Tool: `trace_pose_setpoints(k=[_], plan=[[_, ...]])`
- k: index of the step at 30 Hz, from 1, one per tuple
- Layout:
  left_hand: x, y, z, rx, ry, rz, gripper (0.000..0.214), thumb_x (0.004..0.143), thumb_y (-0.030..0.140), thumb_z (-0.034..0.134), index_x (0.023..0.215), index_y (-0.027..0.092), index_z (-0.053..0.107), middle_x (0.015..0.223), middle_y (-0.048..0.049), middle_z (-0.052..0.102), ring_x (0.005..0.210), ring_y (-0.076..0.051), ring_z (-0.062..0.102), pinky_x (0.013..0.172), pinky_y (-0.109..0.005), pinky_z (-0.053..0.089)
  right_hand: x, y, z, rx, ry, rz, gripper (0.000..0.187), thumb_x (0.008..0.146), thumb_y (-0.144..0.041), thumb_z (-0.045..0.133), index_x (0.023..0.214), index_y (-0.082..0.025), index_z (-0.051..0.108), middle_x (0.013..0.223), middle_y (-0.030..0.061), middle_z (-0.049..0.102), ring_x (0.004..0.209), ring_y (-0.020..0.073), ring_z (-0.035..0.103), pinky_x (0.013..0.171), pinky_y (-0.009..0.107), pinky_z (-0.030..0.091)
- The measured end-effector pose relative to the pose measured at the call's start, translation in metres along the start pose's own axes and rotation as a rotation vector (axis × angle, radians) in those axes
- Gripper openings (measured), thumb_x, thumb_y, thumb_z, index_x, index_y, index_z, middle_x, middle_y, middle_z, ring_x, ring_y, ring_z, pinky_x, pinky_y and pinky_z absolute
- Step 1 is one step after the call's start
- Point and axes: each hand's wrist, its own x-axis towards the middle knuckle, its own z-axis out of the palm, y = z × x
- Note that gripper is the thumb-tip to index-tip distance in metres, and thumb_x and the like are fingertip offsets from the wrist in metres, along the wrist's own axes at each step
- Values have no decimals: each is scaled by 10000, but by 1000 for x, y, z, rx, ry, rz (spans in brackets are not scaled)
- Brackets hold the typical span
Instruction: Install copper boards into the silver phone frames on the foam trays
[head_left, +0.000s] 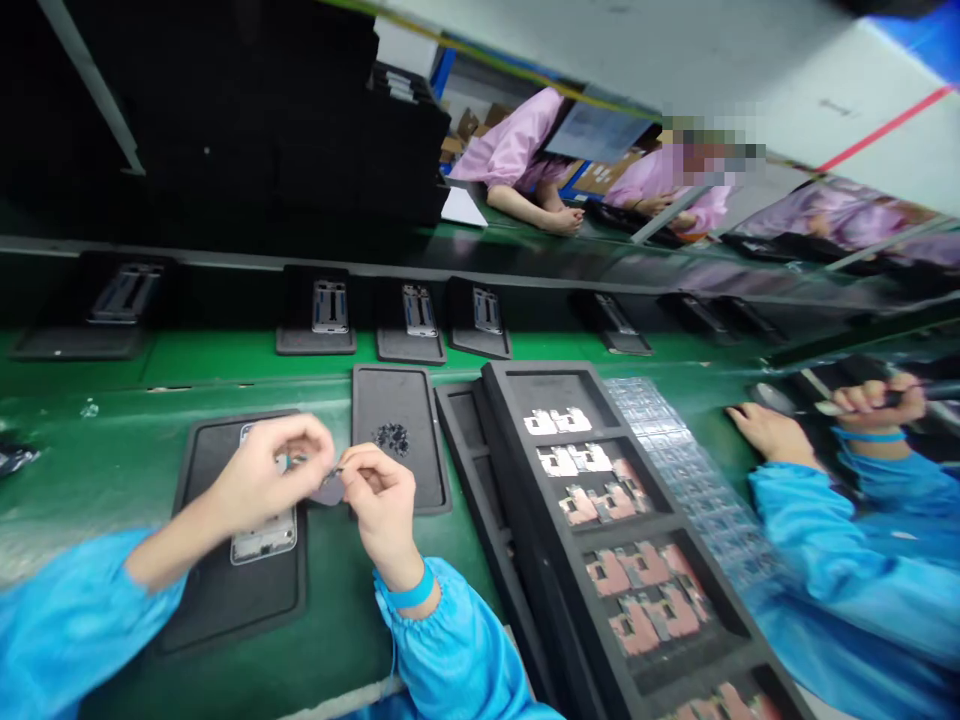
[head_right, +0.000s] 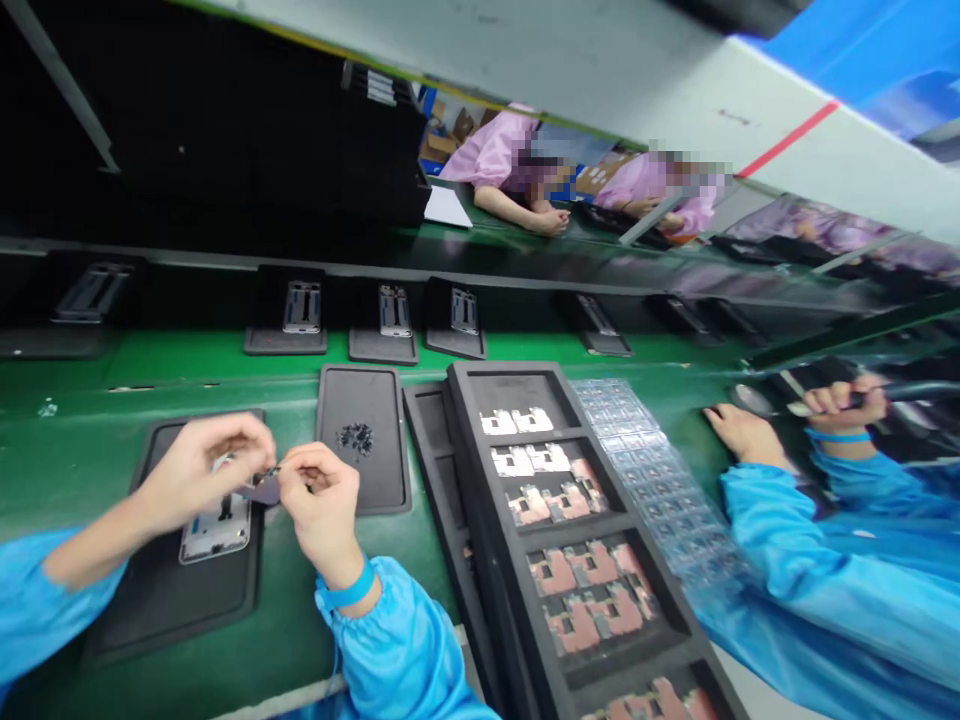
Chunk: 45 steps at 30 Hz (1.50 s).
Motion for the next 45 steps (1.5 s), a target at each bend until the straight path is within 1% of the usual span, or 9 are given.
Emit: trace_pose_setpoints(k=[3,7,10,17,25,31,37,41,45], plan=[[105,5,23,87,-149,-188,447,1071,430,372,881,148,662,836,-95,742,650,-172,728,527,-249,535,12,1,-15,-10,159,-39,205,783,-353,712,677,-189,648,781,47,665,642,135,580,537,262,473],[238,15,105,279,-235,-233,297,1025,393,639,1105,111,690,1048,-97,729,873,-191,726,761,-343,621,20,8,-22,-29,248,-97,175,758,-309,714,662,-191,628,748,37,639,647,141,590,528,252,458],[295,22,168,398,-240,-237,394,1006,384,684,1322,155,628,1313,-122,652,1121,-252,679,949,-464,604,22,18,-23,-49,276,-109,153,753,-279,722,664,-189,636,737,32,641,631,138,593,519,244,447],[331,13,224,411,-211,-314,414,1001,380,689,1337,149,622,1344,-138,637,1157,-268,669,971,-472,595,28,34,-33,68,399,-46,112,746,-252,742,704,-182,665,737,12,628,647,136,590,547,242,458],[331,26,183,52,-13,-400,402,1013,385,670,1346,166,615,1331,-121,643,1125,-256,678,942,-466,608,20,26,-23,16,280,-136,159,841,-259,674,709,-176,643,749,25,627,590,118,554,483,232,442],[255,30,77,-174,157,-271,383,1016,355,667,1337,152,618,1222,-108,689,974,-208,711,805,-372,638,20,19,-23,35,252,-186,130,813,-238,680,703,-175,650,758,18,628,578,103,518,475,225,424],[55,-6,-52,-252,424,-249,664,852,388,812,1430,150,588,954,-59,748,592,-112,615,420,-194,486,19,19,-23,64,229,-127,190,809,-323,740,711,-182,659,765,24,647,607,126,555,524,258,456],[-88,-31,-64,-324,658,-371,886,702,442,927,1445,158,536,849,-27,737,523,-127,597,354,-215,477,20,24,-24,86,239,-82,226,782,-370,782,716,-184,672,782,32,662,666,145,589,529,256,472],[-169,-43,-34,-388,720,-508,750,788,434,888,1420,274,518,930,3,761,540,-139,639,398,-247,543,21,27,-25,110,262,-32,232,758,-381,805,743,-176,698,811,27,678,577,113,555,449,235,447]])
